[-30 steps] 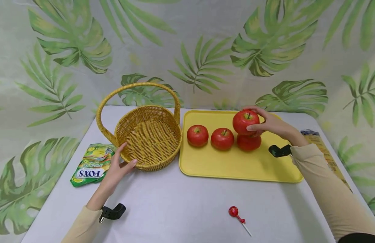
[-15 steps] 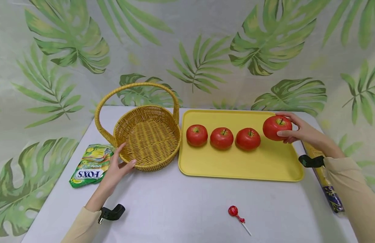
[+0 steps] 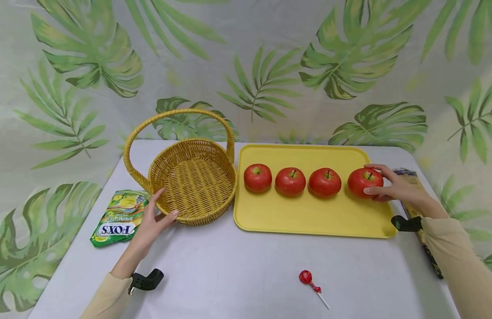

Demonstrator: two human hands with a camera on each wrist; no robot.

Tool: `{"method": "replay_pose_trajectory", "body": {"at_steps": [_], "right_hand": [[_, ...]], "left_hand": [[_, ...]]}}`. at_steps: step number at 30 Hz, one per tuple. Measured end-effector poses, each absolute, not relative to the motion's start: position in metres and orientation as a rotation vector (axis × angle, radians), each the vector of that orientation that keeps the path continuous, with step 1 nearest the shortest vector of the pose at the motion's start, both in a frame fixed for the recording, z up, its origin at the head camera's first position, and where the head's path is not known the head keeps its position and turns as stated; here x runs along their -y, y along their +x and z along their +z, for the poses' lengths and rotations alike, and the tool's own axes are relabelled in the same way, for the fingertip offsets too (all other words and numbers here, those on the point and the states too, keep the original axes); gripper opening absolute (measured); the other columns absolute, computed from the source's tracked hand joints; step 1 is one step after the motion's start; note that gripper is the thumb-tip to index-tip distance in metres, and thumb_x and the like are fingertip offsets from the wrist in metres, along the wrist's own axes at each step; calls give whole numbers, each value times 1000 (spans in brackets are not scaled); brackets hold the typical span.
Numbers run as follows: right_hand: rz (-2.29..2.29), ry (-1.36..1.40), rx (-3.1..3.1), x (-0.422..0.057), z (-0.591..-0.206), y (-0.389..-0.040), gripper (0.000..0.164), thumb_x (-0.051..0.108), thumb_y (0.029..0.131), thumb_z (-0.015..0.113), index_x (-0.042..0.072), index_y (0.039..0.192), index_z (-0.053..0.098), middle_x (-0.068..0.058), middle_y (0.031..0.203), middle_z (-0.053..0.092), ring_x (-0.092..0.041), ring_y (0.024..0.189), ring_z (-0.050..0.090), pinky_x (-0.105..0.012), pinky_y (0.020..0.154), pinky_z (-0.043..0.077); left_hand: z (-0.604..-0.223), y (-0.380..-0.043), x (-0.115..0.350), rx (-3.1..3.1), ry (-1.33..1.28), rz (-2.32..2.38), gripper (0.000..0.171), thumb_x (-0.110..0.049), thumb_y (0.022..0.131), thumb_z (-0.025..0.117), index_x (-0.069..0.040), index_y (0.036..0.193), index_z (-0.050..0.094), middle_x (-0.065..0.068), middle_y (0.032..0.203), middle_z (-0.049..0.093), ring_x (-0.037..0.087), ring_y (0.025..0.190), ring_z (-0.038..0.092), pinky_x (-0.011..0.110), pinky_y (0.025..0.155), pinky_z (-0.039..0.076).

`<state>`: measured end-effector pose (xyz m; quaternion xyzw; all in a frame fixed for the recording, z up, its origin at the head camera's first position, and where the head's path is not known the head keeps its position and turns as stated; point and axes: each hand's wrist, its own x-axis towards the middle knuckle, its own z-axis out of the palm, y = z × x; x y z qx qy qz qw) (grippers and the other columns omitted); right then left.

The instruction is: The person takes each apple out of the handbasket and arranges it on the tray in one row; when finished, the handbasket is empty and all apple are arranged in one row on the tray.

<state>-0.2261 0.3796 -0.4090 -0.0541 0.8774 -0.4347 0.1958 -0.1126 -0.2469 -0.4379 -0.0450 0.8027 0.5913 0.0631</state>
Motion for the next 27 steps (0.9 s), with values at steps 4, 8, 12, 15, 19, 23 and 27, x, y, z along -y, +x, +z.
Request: {"method": "replay_pose_trajectory", "body": {"at_steps": [4,8,12,15,19,23,27], "right_hand": [[-1196,-139,-2461,-377,-415,-228,77,29,84,64,15,141,14,-26,131,21,-30,81,58,-34,69,53],[-1214,-120,-2440,-374,-419,-229,79,29,84,64,16,142,13,-26,133,19,-30,85,56,-34,70,52],[-1262,-109,-2404,-375,-421,-230,79,28,84,63,16,142,11,-27,135,17,-31,86,57,-37,72,52],[-1340,-97,-2345,-376,-422,-229,78,24,86,61,15,142,8,-29,134,15,-34,83,59,-39,73,52],[-1411,-94,-2271,-377,-422,-226,81,20,88,60,14,143,1,-31,134,10,-34,84,60,-40,75,51],[-1437,-128,-2250,-376,-420,-221,82,17,89,58,16,144,-2,-31,138,2,-34,88,60,-42,76,50],[-1430,-193,-2298,-375,-411,-216,78,15,90,55,20,144,-2,-30,141,-3,-36,89,61,-41,76,50]], "left_hand": [[-438,-113,247,-2427,-125,1787,78,-29,87,59,-32,144,5,18,144,-9,50,123,21,55,94,32],[-438,-113,248,-2425,-123,1787,78,-28,88,59,-32,144,5,18,144,-9,50,123,22,55,93,33],[-438,-113,248,-2422,-123,1788,78,-27,88,59,-32,144,5,18,144,-10,51,123,20,55,93,33],[-438,-114,248,-2419,-125,1791,78,-27,88,59,-32,144,5,18,144,-10,51,123,20,54,93,33],[-435,-114,247,-2419,-128,1785,78,-29,88,58,-30,144,5,18,145,-9,50,123,22,53,94,33],[-423,-110,246,-2426,-129,1743,78,-32,89,57,-24,145,4,18,146,-8,48,123,24,55,95,30],[-405,-107,249,-2429,-97,1671,75,-34,91,52,-19,145,3,17,147,-9,49,124,20,57,96,27]]}}
